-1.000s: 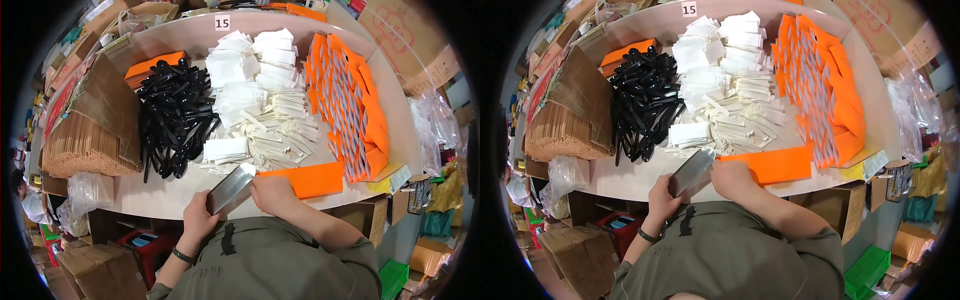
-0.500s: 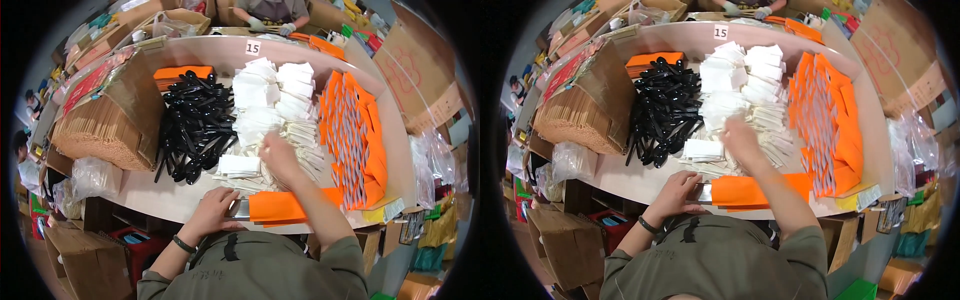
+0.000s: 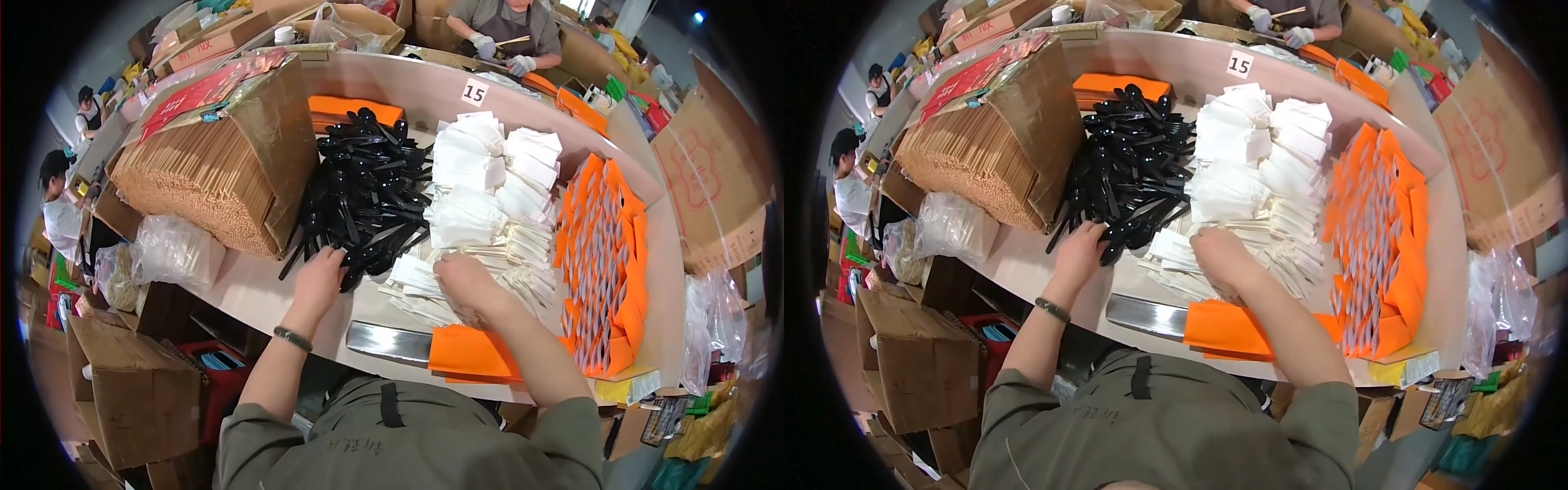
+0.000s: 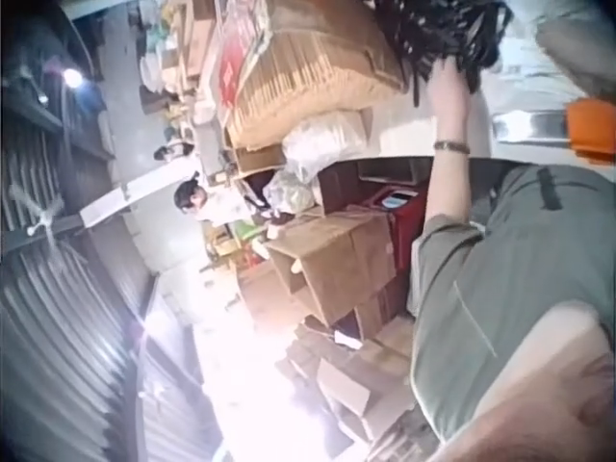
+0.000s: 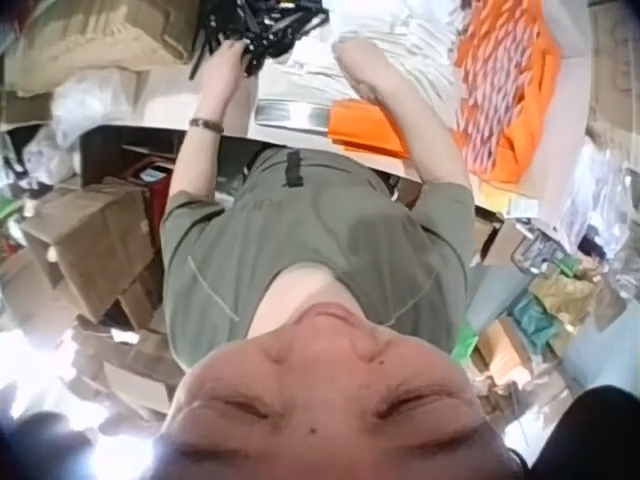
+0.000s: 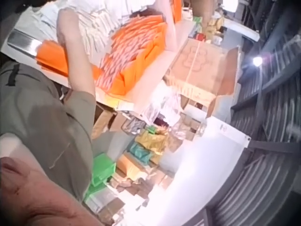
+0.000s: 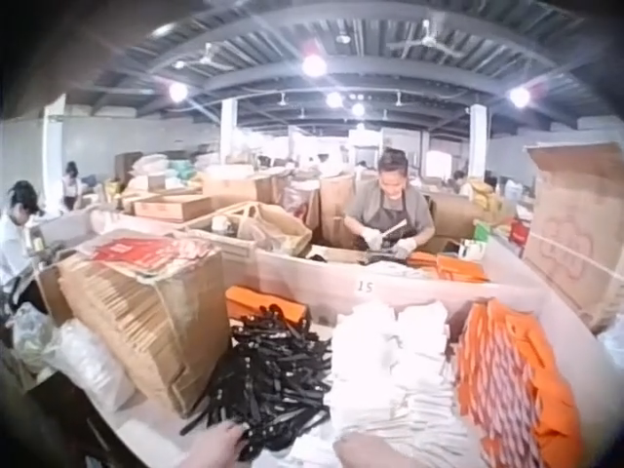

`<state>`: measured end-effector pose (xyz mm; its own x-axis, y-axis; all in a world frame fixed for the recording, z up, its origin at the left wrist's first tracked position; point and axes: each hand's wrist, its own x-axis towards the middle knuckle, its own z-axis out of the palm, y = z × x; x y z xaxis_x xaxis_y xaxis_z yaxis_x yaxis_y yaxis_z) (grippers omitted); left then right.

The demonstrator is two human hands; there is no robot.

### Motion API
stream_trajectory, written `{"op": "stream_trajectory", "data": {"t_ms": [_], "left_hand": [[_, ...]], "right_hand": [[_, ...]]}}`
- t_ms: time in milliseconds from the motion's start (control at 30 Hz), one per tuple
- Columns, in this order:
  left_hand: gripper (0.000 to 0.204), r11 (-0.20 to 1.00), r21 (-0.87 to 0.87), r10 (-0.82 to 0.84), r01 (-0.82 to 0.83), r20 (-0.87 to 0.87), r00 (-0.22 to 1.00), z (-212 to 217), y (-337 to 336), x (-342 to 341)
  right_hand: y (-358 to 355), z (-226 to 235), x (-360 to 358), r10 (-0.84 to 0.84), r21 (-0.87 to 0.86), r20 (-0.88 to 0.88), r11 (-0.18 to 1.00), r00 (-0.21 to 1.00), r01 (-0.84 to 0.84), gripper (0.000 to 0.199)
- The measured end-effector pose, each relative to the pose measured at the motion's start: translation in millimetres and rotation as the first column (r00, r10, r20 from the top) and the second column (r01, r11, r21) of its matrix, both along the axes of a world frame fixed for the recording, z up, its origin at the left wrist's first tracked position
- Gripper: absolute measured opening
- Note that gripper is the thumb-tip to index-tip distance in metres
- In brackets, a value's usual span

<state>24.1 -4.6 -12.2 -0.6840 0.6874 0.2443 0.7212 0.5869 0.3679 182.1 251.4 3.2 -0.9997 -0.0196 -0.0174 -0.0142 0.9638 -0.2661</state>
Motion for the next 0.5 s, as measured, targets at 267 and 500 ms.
{"op": "stream_trajectory", "data": {"t_ms": [267, 500], "left_hand": [[0.028, 0.998, -0.002, -0.062, 0.063, 0.152, 0.987, 6, 24, -21], [0.019, 0.982, -0.188, 0.000, 0.027, 0.141, 0.990, 19, 37, -18]], "right_hand": [[-12, 9, 4, -0.074, 0.004, -0.047, 0.997, 0.996, 0.075, 0.008], [-13, -4, 6, -0.099, 0.104, -0.069, 0.989, 0.993, 0.105, 0.008]]}}
